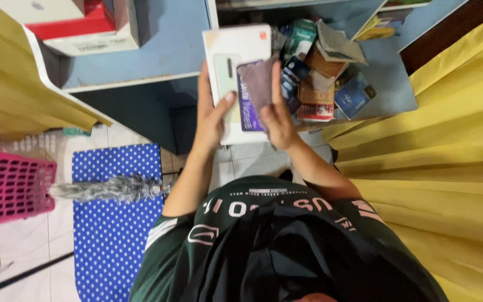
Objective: The person wipes various product boxes for a motherboard, smartphone, and charging cable using a small cloth.
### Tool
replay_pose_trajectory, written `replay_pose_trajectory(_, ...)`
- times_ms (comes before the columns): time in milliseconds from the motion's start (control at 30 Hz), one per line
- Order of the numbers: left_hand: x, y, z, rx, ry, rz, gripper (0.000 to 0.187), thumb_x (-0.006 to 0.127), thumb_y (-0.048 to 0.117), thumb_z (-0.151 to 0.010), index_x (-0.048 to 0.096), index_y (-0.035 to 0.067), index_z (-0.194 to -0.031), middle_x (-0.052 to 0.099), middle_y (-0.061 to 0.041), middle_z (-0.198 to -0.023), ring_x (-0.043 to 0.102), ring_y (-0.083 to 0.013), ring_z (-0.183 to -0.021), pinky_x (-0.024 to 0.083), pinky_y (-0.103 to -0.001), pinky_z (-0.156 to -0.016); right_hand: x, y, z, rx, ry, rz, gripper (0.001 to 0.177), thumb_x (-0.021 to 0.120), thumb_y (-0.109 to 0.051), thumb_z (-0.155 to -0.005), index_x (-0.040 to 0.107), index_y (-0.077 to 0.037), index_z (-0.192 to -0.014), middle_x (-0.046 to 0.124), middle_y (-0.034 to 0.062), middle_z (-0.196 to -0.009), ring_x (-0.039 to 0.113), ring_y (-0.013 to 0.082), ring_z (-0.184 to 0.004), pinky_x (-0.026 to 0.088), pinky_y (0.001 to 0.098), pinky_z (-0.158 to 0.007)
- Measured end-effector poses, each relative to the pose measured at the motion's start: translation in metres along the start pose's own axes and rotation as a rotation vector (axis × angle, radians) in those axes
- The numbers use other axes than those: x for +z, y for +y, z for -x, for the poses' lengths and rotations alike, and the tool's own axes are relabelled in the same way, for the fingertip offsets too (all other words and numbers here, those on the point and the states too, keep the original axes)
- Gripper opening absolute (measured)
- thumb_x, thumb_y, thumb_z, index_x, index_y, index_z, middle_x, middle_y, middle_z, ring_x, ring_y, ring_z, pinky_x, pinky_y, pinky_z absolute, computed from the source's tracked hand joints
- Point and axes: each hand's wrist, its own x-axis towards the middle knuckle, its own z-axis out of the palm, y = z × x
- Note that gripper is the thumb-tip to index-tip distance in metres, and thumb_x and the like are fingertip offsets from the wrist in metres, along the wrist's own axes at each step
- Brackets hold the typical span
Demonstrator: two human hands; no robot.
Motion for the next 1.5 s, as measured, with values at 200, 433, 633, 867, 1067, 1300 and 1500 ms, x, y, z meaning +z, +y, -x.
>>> replay_pose_trajectory(200, 0.004, -0.007, -0.003, 0.114, 0.128, -0.16, 0.082, 0.062, 0.025, -0.105, 0.012, 0.002, -0.165, 0.035, -0.019, -0.164, 0.037, -0.0281, -0.152, 0.03, -0.04, -0.129, 0.0, 0.02, 0.007, -0.115, -0.015, 0.85, 0.064, 0.033, -0.048, -0.12, 0.017, -0.011, -0.169, 0.007, 0.0214, -0.175, 0.01, 0.0442, -0.165, 0.014, 0.0515, -0.133)
replay_pose_trajectory(433, 0.01, -0.031, 0.006, 0.094, 0.04, -0.291, 0.078, 0.063, 0.034, -0.106, 0.024, -0.004, -0.162, 0.04, -0.022, -0.162, 0.038, -0.0291, -0.153, 0.027, -0.04, -0.131, -0.016, 0.004, -0.022, -0.115, -0.023, 1.098, 0.077, 0.038, -0.063, -0.11, 0.026, -0.012, -0.167, 0.008, 0.0153, -0.174, 0.001, 0.0448, -0.161, 0.002, 0.0641, -0.13)
replay_pose_trajectory(633, -0.008, -0.033, 0.005, 0.186, 0.082, -0.177, 0.089, 0.042, 0.06, -0.109, 0.016, -0.002, -0.167, 0.033, -0.018, -0.17, 0.031, -0.0256, -0.156, 0.023, -0.039, -0.135, 0.009, 0.032, 0.004, -0.25, -0.282, 1.029, 0.059, 0.036, -0.044, -0.106, 0.04, -0.021, -0.16, 0.025, 0.0058, -0.17, 0.011, 0.0323, -0.16, 0.001, 0.059, -0.126)
replay_pose_trajectory(867, 0.009, -0.016, 0.018, 0.206, -0.037, -0.469, 0.11, 0.072, 0.061, -0.091, 0.018, 0.0, -0.165, 0.041, -0.022, -0.162, 0.046, -0.0314, -0.149, 0.038, -0.042, -0.127, -0.027, -0.012, -0.053, -0.313, 0.093, 1.022, 0.054, 0.04, -0.038, -0.111, 0.046, -0.01, -0.157, 0.037, 0.011, -0.166, 0.022, 0.0337, -0.159, 0.007, 0.0558, -0.132)
replay_pose_trajectory(1067, 0.011, -0.006, 0.017, 0.109, -0.1, -0.793, 0.101, 0.088, 0.044, -0.082, 0.034, -0.001, -0.155, 0.059, -0.023, -0.141, 0.064, -0.034, -0.128, 0.053, -0.039, -0.108, -0.033, -0.045, -0.078, -0.428, -0.148, 0.963, 0.036, 0.053, -0.038, -0.115, 0.071, -0.011, -0.129, 0.072, 0.009, -0.134, 0.068, 0.0288, -0.127, 0.048, 0.0467, -0.117)
replay_pose_trajectory(1300, 0.01, -0.007, 0.019, 0.177, -0.013, -0.458, 0.097, 0.084, 0.035, -0.091, 0.028, -0.003, -0.16, 0.055, -0.022, -0.149, 0.057, -0.03, -0.139, 0.044, -0.041, -0.122, -0.05, -0.009, -0.084, -0.275, 0.075, 0.7, 0.038, 0.048, -0.031, -0.109, 0.076, -0.006, -0.116, 0.077, 0.0102, -0.12, 0.075, 0.0234, -0.11, 0.06, 0.0361, -0.099)
replay_pose_trajectory(1500, 0.005, -0.02, 0.014, 0.156, 0.05, -0.269, 0.094, 0.078, 0.04, -0.095, 0.026, -0.001, -0.161, 0.047, -0.016, -0.155, 0.047, -0.0237, -0.141, 0.037, -0.038, -0.127, -0.015, 0.016, -0.041, -0.266, 0.251, 0.647, 0.051, 0.043, -0.024, -0.113, 0.035, -0.007, -0.161, 0.034, 0.0164, -0.168, 0.035, 0.0314, -0.154, 0.034, 0.0442, -0.129)
